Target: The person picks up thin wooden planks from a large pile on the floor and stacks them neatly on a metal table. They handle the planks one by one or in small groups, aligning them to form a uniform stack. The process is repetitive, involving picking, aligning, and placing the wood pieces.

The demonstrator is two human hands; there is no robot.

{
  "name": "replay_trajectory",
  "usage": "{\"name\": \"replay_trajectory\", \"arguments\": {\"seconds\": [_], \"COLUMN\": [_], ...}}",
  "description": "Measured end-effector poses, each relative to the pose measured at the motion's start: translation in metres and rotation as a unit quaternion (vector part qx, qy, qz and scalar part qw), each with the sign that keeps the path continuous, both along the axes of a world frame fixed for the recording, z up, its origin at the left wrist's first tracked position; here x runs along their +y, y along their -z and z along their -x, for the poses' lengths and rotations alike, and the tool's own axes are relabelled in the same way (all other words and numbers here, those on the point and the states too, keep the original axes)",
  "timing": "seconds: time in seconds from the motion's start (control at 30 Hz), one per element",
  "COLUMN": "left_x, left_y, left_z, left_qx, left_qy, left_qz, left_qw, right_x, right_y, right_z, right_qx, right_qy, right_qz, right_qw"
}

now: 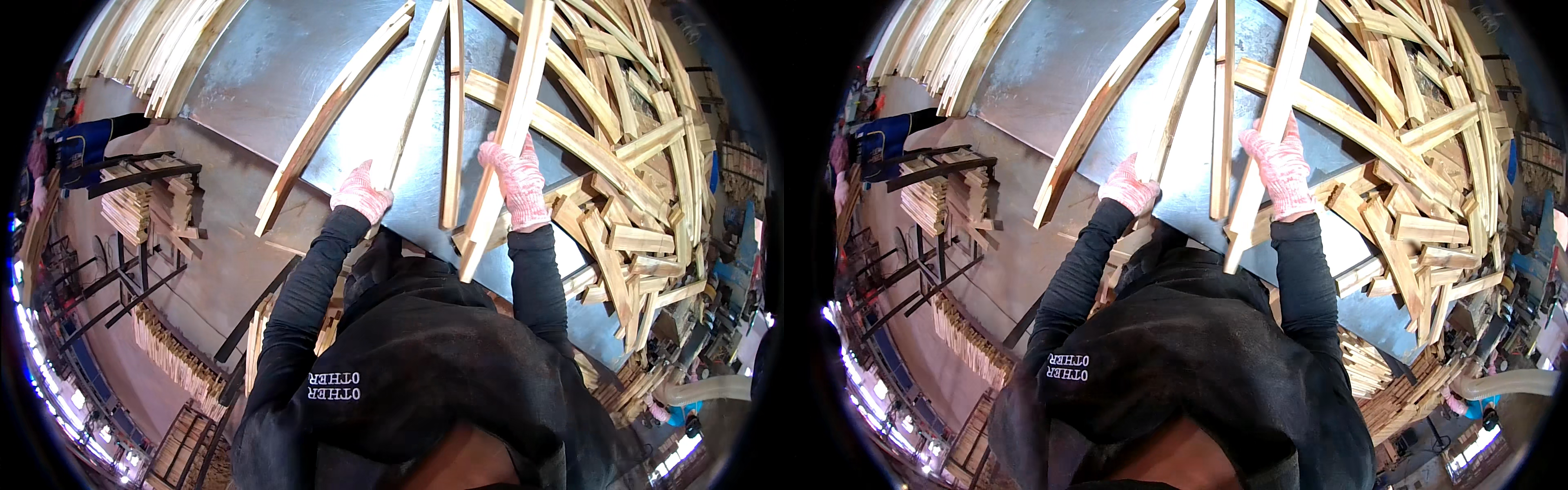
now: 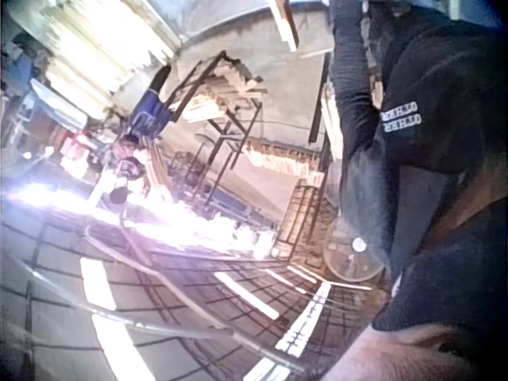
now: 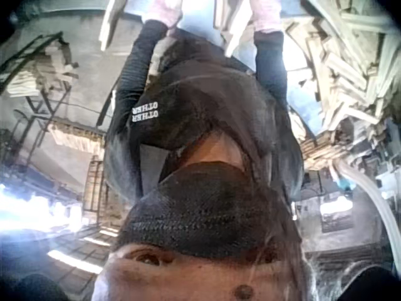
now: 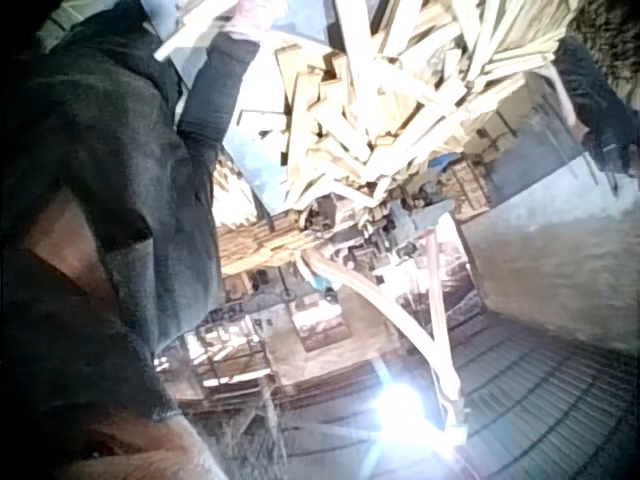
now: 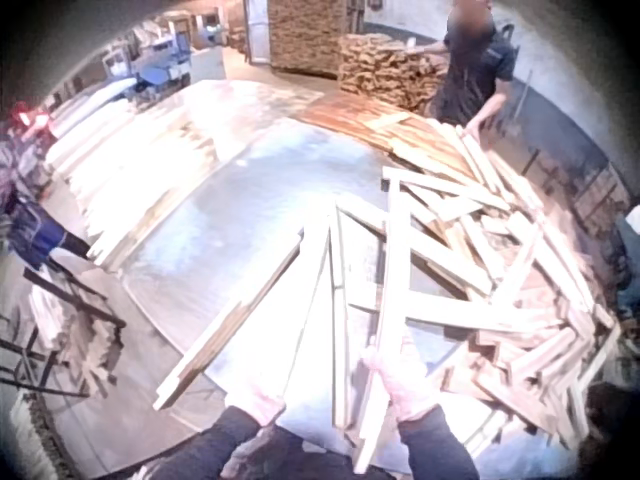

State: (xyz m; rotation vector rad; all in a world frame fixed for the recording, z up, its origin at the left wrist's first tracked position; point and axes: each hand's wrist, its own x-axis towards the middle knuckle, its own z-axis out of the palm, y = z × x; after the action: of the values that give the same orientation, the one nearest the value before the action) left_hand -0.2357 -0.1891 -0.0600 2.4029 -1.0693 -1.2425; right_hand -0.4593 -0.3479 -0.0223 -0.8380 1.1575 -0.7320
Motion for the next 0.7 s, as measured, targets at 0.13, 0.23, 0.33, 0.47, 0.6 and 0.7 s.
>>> {"name": "replay_trajectory", "arguments": {"seconds": [0.13, 0.23, 0.33, 0.47, 0.6, 0.7], "left_x": [-0.008, -0.024, -0.029, -0.024, -0.035, -0.022], "left_y": [0.003, -0.006, 0.009, -0.002, -0.027, -0.011], "left_z": [-0.004, -0.001, 0.0, 0.009, 0.013, 0.032], "left_qx": [0.007, 0.148, 0.145, 0.019, 0.005, -0.045], "left_qy": [0.011, 0.021, 0.064, 0.057, 0.08, 0.076], "left_qz": [0.009, 0.079, 0.163, 0.11, 0.05, 0.134], "left_qw": [1.0, 0.986, 0.974, 0.992, 0.996, 0.987], "right_x": [-0.006, -0.006, 0.002, 0.032, 0.024, 0.021], "right_y": [-0.006, 0.047, 0.08, 0.061, 0.028, 0.008], "right_z": [-0.039, -0.058, -0.08, -0.075, -0.066, -0.068], "right_qx": [0.173, 0.363, 0.142, -0.045, 0.235, 0.442], "right_qy": [-0.043, -0.095, -0.159, -0.122, -0.319, -0.378], "right_qz": [0.116, 0.142, 0.053, -0.126, 0.108, 0.173], "right_qw": [0.977, 0.916, 0.976, 0.983, 0.912, 0.795]}}
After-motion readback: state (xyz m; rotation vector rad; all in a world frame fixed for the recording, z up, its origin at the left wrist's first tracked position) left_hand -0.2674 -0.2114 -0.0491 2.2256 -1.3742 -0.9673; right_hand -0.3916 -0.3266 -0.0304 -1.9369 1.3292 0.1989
